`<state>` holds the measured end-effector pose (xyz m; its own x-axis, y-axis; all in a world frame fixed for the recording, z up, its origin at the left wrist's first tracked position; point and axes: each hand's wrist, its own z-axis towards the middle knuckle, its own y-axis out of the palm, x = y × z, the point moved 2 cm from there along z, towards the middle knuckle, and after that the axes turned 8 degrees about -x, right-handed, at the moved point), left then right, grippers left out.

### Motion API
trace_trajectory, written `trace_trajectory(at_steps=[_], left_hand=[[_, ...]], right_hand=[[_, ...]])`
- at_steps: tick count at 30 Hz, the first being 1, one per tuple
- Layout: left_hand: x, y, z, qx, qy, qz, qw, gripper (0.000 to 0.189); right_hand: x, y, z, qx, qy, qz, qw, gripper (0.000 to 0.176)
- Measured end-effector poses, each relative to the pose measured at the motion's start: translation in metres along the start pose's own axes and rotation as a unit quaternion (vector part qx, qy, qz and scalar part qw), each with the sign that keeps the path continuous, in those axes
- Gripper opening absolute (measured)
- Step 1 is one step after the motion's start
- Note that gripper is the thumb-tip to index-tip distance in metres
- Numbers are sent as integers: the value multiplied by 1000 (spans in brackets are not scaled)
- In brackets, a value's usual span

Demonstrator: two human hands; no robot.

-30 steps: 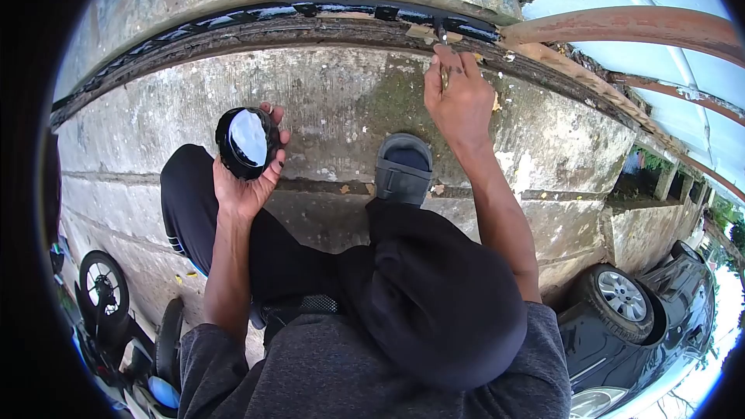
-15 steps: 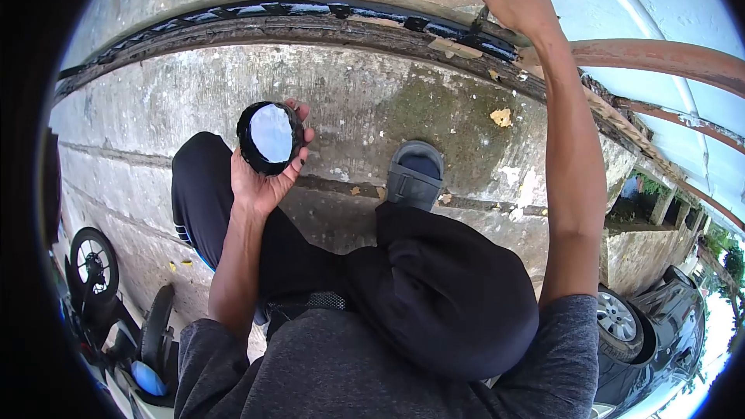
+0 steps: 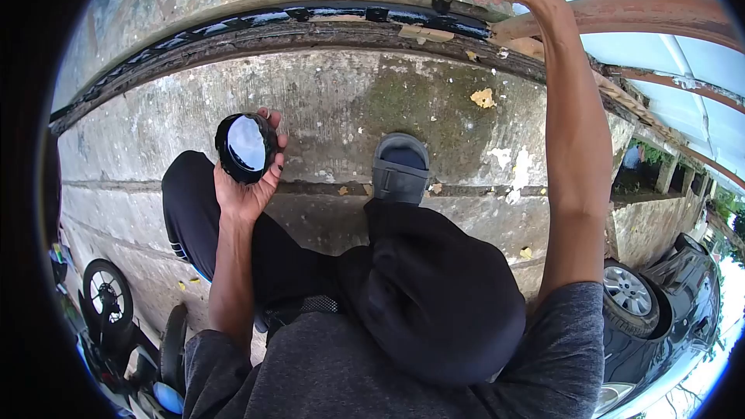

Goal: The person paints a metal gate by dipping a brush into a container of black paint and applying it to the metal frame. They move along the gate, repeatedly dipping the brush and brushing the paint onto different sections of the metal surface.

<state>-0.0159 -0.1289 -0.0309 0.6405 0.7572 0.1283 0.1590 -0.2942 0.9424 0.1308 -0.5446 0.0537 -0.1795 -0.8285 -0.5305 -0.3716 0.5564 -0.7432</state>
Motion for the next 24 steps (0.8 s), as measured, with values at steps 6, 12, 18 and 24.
trace_trajectory(at_steps=[6,12,18,24], left_hand=[[-2,0,1,22,-2,15,1000,57],[-2,-4,3,43,-11,22,999,55],[-3,-6,4,43,-14,15,999,55],[-4,-8,6,39,-15,5,999,54]], right_hand=[[-17,70,-62,172,-44,0,984,20],[17,171,-68,337,-98,228,908,20],[18,196,-89,353,-97,197,910,19],[33,202,-95,388,-80,146,907,20]])
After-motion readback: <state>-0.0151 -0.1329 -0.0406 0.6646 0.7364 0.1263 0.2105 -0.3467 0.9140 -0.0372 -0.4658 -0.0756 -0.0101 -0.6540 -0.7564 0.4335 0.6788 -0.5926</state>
